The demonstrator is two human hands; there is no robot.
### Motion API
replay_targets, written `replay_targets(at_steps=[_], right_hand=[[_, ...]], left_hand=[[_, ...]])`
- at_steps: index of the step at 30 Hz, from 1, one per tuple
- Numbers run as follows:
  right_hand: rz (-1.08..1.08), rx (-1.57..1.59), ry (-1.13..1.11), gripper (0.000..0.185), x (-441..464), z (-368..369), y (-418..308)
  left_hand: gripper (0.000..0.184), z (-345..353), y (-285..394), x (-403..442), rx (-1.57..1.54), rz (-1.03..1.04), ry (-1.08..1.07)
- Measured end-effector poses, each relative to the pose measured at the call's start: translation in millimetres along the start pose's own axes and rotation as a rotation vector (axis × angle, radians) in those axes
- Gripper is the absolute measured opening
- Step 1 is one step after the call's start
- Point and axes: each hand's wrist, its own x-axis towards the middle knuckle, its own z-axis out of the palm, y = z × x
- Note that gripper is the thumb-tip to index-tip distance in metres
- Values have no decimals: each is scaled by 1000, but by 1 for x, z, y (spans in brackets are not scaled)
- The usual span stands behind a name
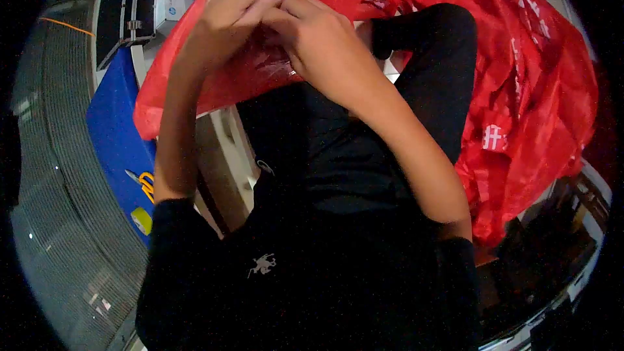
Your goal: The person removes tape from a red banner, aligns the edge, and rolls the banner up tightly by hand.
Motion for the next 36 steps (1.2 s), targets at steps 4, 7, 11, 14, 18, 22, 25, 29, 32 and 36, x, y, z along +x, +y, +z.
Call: replay_targets(at_steps=[4, 7, 11, 14, 18, 22, 25, 29, 32, 36], right_hand=[[-61, -152, -3, 20, -7, -4, -4], [-131, -111, 13, 19, -8, -8, -9], [-2, 109, -179, 22, -30, -26, -37], [-105, 224, -384, 23, -54, -47, -58], [-33, 450, -588, 20, -90, -78, -78], [390, 368, -11, 18, -100, -131, -39], [699, 387, 331, 15, -154, -165, -11], [972, 242, 586, 18, -248, -190, 24], [1409, 245, 527, 27, -396, -221, 66], [1736, 452, 771, 35, -456, -193, 21]], left_hand=[[28, 16, -23, 1, 323, -122, -159], [25, 20, -23, 2, 303, -158, -153], [25, 22, -22, -2, 304, -207, -81], [25, 21, -20, -3, 297, -208, -31], [25, 19, -24, -5, 293, -262, -15], [23, 15, -18, -8, 139, -222, 37], [20, 13, -23, -31, 70, -38, 28], [41, 7, 28, -51, 185, 34, -165], [65, 14, 46, -72, 152, -51, -245], [52, 14, 58, -81, 184, -137, -286]])
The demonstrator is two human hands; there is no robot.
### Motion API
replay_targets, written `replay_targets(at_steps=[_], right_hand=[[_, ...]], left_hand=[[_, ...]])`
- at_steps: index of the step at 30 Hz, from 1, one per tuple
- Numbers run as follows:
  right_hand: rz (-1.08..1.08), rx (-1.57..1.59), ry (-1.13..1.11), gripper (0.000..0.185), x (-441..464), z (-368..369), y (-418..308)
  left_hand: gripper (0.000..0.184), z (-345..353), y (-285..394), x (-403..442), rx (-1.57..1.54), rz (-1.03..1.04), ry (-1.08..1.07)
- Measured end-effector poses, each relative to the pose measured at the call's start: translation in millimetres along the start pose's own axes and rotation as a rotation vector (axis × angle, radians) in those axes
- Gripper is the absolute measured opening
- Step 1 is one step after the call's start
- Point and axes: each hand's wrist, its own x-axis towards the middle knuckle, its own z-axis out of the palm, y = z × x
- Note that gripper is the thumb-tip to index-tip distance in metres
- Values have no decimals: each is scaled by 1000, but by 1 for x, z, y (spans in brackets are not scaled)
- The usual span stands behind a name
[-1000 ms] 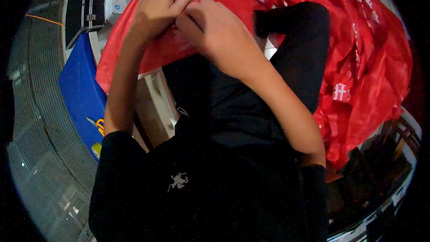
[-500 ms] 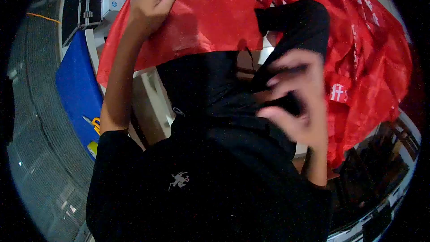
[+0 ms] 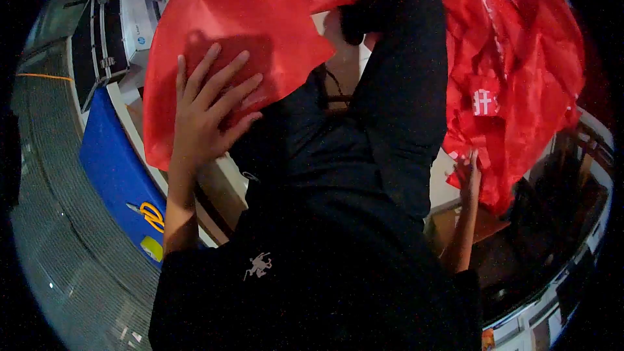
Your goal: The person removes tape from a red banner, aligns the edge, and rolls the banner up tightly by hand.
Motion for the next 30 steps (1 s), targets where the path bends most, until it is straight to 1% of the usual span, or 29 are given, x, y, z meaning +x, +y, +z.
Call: replay_targets(at_steps=[2, 3, 4, 6, 8, 9, 10, 11, 12, 14, 15, 16, 18, 19, 20, 22, 23, 24, 25, 26, 28, 30], right_hand=[[126, -59, 34, 33, 7, -21, 49], [68, -55, -110, 23, 21, -44, 82], [22, -130, 23, 19, 32, -61, 118], [87, -46, 78, 17, 28, -65, 146], [76, -31, 83, 17, 31, -63, 171], [75, -37, 80, 17, 25, -56, 169], [67, 118, 82, 16, 12, -52, 167], [105, 125, 136, 14, 10, -49, 169], [145, 131, 187, 13, 6, -47, 170], [111, 140, -15, 12, 26, -78, 206], [48, 126, 101, 18, 7, -61, 193], [45, 136, 100, 18, 4, -56, 187], [169, -29, 268, 25, 0, -48, 179], [240, -164, 368, 29, -5, -37, 166], [243, -158, 369, 29, -6, -34, 156], [168, -378, 355, 30, -12, -29, 151], [173, -375, 355, 30, -9, -31, 156], [75, -306, 270, 29, 0, -38, 167], [-21, -238, 184, 28, 7, -43, 177], [-17, -237, 184, 28, 13, -46, 184], [-17, -186, 174, 21, 25, -48, 192], [-6, -136, 135, 17, 27, -47, 196]], left_hand=[[40, 5, -3, -5, 115, 23, 30], [40, 4, -4, -4, 114, 34, 30], [36, 2, -5, -1, 71, 29, 68], [33, -6, -6, 6, 32, 45, 110], [26, -14, -6, 11, -192, -94, 247], [26, -18, -8, 12, -192, -75, 254], [24, -22, -11, 14, -225, -95, 316], [22, -27, -14, 15, -257, -114, 379], [22, -33, -17, 14, -254, -93, 390], [18, -47, -21, 9, -220, -357, 417], [17, -53, -21, 10, -262, -374, 485], [19, -57, -33, 5, -234, -351, 522], [18, -68, -42, 3, -266, -438, 684], [19, -76, -53, -1, -245, -440, 742], [20, -86, -69, -6, -225, -443, 798], [23, -116, -119, -24, -84, -473, 898], [25, -135, -146, -34, -110, -549, 941], [26, -154, -172, -45, -135, -626, 982], [26, -169, -195, -55, -357, -647, 1086], [26, -185, -220, -66, -583, -664, 1183], [30, -229, -301, -103, -647, -772, 1343], [37, -263, -319, -112, -510, -969, 1429]])
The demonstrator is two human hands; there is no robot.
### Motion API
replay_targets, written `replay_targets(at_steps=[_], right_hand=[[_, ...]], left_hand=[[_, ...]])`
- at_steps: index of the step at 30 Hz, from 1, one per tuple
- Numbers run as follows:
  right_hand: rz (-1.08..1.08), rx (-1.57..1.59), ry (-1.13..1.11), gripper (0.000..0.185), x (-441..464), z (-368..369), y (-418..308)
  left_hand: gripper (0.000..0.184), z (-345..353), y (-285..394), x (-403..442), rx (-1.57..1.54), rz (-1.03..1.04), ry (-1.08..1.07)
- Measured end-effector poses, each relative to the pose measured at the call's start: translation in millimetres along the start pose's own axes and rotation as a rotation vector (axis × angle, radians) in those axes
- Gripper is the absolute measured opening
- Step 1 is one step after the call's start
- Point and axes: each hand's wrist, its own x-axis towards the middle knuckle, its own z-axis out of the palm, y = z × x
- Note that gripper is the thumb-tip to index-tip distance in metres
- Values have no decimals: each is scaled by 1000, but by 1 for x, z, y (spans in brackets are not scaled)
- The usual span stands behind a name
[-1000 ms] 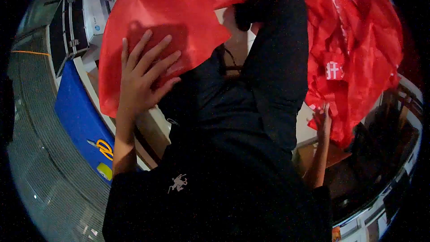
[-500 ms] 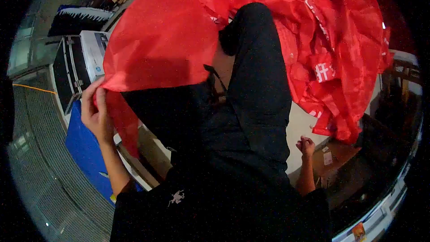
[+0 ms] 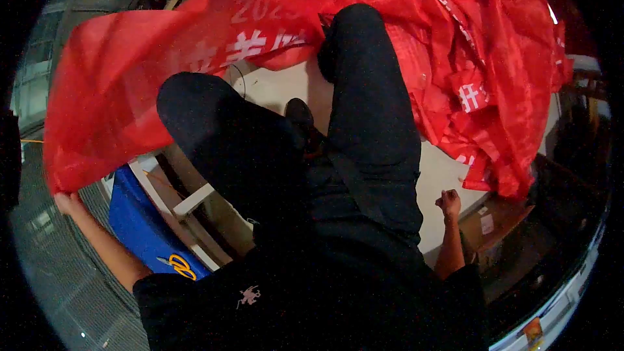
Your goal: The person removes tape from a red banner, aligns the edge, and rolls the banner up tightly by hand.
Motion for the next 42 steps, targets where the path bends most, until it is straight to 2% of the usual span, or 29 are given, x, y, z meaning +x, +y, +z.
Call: replay_targets(at_steps=[1, 3, 4, 6, 7, 9, 10, 11, 13, 14, 15, 16, 17, 18, 20, 22, 24, 26, 27, 29, 30, 32, 33, 36, 37, 38, 40, 41, 42], right_hand=[[11, 47, -40, 14, -1, 2, 1], [62, 52, -65, 11, -9, 5, 0], [111, 57, -88, 11, -15, 8, -5], [146, 125, -179, 15, -35, 9, -9], [160, 161, -223, 17, -39, 13, -13], [275, 114, -275, 22, -30, 16, -9], [378, 33, -281, 25, -22, 15, -1], [379, 36, -268, 25, -25, 16, -8], [440, 96, -335, 30, -29, 16, -30], [435, 82, -332, 30, -31, 13, -25], [270, 188, -326, 30, -29, 14, -9], [101, 298, -322, 31, -23, 15, -4], [88, 350, -237, 30, -38, 24, -22], [-18, 313, -326, 33, -42, 26, -26], [49, 448, -273, 30, -32, 24, -1], [152, 312, -102, 32, -42, 28, -1], [244, 130, 36, 39, -66, 29, -10], [327, 65, 76, 46, -86, 34, -20], [362, 77, 168, 47, -89, 33, -10], [390, -57, 298, 50, -86, 29, 9], [389, -56, 298, 50, -80, 25, 34], [13, -398, 172, 37, -62, 22, 83], [240, 11, 104, 22, -74, 30, 45], [112, -1, 115, 19, -79, 32, 24], [218, 63, 162, 21, -79, 33, 26], [220, 59, 162, 21, -79, 29, 26], [356, -165, 135, 28, -76, 21, 38], [359, -163, 135, 28, -77, 23, 32], [470, -338, 191, 33, -85, 23, 4]], left_hand=[[37, -8, 4, 20, 1, 3, -3], [39, -29, 9, 55, 159, 25, 267], [39, -36, 13, 59, 159, 27, 261], [35, -39, 18, 61, -41, 174, 548], [35, -31, 20, 61, -44, 173, 540], [26, -10, 26, 53, 94, 833, 549], [28, 37, 40, -14, 159, 1021, 272], [29, 89, 67, -111, 330, 996, 25], [29, 172, 65, -211, 405, 1001, -652], [31, 217, 53, -266, 378, 822, -1002], [38, 256, 33, -320, 331, 625, -1331], [47, 282, 10, -369, 355, 837, -1416], [58, 316, -19, -405, 469, 904, -1543], [74, 357, -94, -427, 494, 980, -1593], [90, 365, -125, -473, 1012, 1060, -1657], [101, 384, -195, -481, 1413, 1190, -1643], [52, 371, -251, -472, 1239, 1217, -1371], [79, 370, -304, -452, 1064, 497, -1528], [79, 367, -304, -447, 1071, 496, -1542], [97, 364, -291, -438, 967, -832, -1520], [97, 357, -295, -439, 966, -830, -1520], [110, 347, -310, -443, 605, -968, -1379], [118, 356, -306, -452, 604, -1113, -1255], [123, 380, -342, -467, 395, -1250, -1290], [123, 390, -356, -470, 293, -1333, -1301], [123, 399, -370, -477, 294, -1337, -1298], [119, 415, -384, -491, 244, -1442, -946], [119, 423, -387, -492, 248, -1441, -947], [115, 428, -386, -492, 217, -1457, -917]])
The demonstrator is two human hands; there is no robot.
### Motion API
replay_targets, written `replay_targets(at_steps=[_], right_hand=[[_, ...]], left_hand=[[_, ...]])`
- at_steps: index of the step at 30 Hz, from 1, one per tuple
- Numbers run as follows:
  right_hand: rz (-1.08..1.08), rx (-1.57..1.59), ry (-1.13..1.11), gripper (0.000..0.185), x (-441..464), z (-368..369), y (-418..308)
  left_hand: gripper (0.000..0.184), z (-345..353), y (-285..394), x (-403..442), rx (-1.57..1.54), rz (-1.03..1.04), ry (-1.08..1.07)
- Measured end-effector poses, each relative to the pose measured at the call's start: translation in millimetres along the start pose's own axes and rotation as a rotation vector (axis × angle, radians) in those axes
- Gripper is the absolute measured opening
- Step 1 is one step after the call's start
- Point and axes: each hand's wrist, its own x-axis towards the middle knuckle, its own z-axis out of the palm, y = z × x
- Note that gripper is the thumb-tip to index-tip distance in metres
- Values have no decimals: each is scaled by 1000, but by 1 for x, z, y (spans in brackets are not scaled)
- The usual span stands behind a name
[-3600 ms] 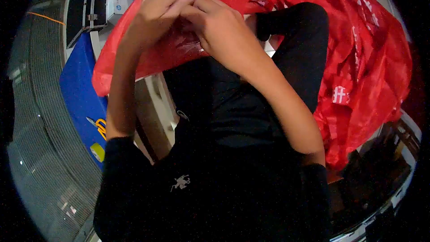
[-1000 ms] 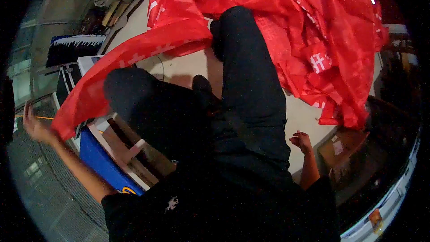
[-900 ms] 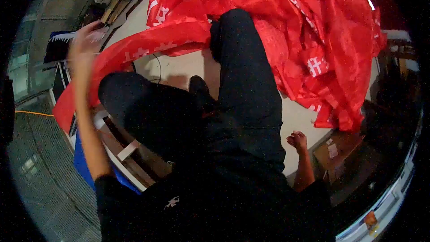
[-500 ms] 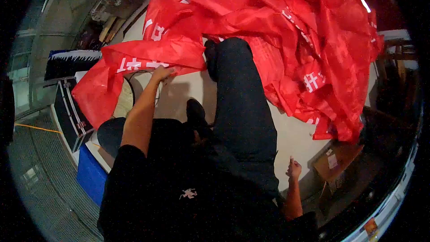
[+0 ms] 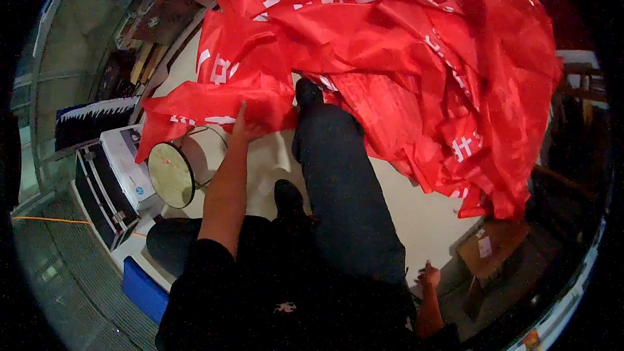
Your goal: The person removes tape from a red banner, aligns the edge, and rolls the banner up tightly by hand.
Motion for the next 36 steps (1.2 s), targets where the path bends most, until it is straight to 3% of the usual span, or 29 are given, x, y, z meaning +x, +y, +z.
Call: replay_targets(at_steps=[2, 4, 5, 7, 8, 9, 10, 11, 12, 14, 16, 17, 18, 20, 22, 23, 24, 25, 26, 28, 29, 30, 31, 33, 34, 35, 36], right_hand=[[108, -180, 79, 38, -12, -6, -21], [7, -274, 129, 50, -8, -5, -6], [18, -279, 125, 50, 8, 0, 12], [415, 1011, -5, 54, 36, 15, 27], [412, 1013, 0, 54, 36, 11, 28], [127, 393, -48, 45, 18, 2, 9], [-5, 76, -86, 42, 4, -1, -9], [-142, -239, -83, 39, -7, -4, -24], [-43, -513, -60, 33, -22, -2, -50], [69, -811, -43, 30, -26, -4, -46], [-74, 193, -369, 29, 4, 0, 17], [-72, 184, -367, 29, 14, 9, 18], [-97, 86, -400, 29, 20, 17, 19], [-150, -92, -464, 28, 21, 35, 20], [-139, -32, -486, 27, -5, 41, -36], [-132, 21, -517, 27, -20, 39, -85], [-529, 3, -532, 33, -31, 35, -129], [-392, 116, -536, 33, -27, 36, -159], [-359, 234, -392, 32, -21, 44, -182], [-672, 173, -257, 30, -21, 44, -264], [-779, 135, -131, 29, -36, 46, -313], [-877, 185, -18, 28, -71, 48, -373], [-1091, 198, -15, 26, -97, 46, -423], [-1160, 536, -193, 24, -180, 53, -504], [-1410, 486, -204, 26, -209, 58, -535], [-1637, 421, -184, 34, -240, 63, -559], [-1938, 178, 18, 47, -265, 70, -583]], left_hand=[[110, 8, 6, -3, -46, -5, 7], [88, 10, 11, -7, -42, 93, 3], [88, 3, 11, 5, -36, 85, 9], [67, -3, 14, 30, -13, 289, -29], [67, 0, 15, 37, -15, 286, -35], [62, 8, 16, 31, 560, 826, 248], [57, 17, 19, 23, 1152, 1339, 541], [60, 32, 30, 18, 1168, 1481, 360], [62, 49, 46, 13, 1177, 1610, 173], [67, 101, 65, -21, 1082, 1602, 33], [75, 138, 79, 0, 985, 1654, 53], [75, 147, 86, 25, 983, 1645, 58], [68, 152, 89, 48, 1032, 1405, -2], [62, 143, 90, 77, 1071, 1169, -65], [48, 129, 87, 72, 1869, 1186, -88], [41, 119, 84, 61, 1842, 1203, -214], [36, 103, 81, 45, 1819, 1211, -338], [32, 87, 83, 12, 1762, 1202, -443], [27, 75, 91, -30, 1702, 1197, -544], [23, 29, 112, -92, 1699, 1411, -535], [25, 16, 129, -147, 1820, 1196, -488], [27, 0, 139, -194, 1968, 1229, -355], [27, -16, 139, -248, 1823, 1374, -354], [34, -72, 142, -326, 1941, 1456, -152], [40, -98, 138, -366, 1930, 1615, -63], [44, -125, 140, -410, 1972, 1584, 25], [42, -159, 141, -449, 2006, 1607, 197]])
